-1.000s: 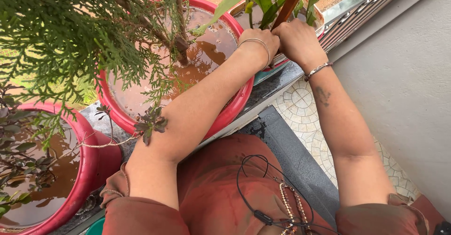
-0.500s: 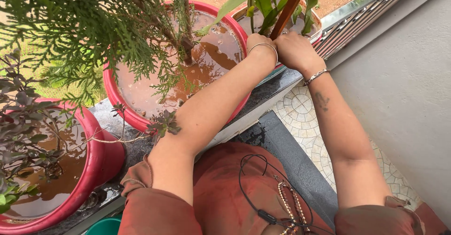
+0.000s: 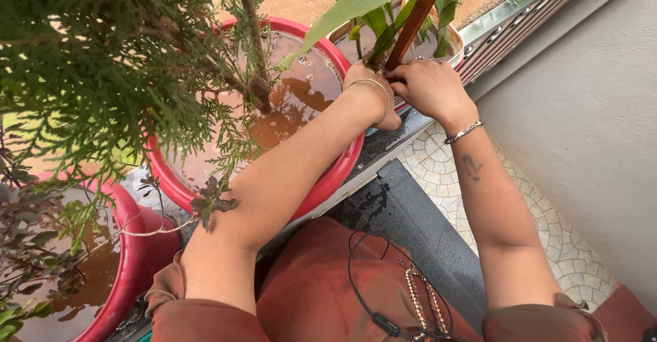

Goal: The person tends to several potted plants on a balcony by hand, pressing down the soil and adjusting the plants in red pots filled with water. They then pick up a green bucket and walk to another plant to water it.

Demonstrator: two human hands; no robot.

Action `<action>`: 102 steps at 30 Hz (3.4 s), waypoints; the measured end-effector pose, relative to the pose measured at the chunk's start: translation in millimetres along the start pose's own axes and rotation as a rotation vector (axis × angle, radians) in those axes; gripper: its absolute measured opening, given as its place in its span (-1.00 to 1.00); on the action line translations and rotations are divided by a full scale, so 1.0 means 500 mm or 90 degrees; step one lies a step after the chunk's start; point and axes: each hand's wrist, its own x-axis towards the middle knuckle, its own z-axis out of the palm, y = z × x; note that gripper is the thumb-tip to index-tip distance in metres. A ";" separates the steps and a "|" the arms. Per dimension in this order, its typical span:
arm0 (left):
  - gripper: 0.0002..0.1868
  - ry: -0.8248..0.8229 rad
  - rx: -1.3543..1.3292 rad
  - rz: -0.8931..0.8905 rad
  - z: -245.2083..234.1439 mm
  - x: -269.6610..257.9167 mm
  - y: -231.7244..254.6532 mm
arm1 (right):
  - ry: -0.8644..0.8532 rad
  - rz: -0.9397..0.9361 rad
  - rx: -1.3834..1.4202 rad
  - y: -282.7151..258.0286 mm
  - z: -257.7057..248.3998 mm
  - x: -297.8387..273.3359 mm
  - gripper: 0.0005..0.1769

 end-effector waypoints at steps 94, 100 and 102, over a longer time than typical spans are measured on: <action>-0.52 0.018 0.060 -0.062 0.038 0.051 0.025 | 0.004 0.002 -0.164 0.017 0.064 0.032 -0.82; -0.49 0.038 0.066 -0.080 0.049 0.084 0.029 | 0.023 -0.020 -0.166 0.030 0.070 0.043 -0.83; -0.50 0.007 0.082 -0.086 0.047 0.087 0.031 | 0.015 -0.021 -0.163 0.034 0.078 0.037 -0.82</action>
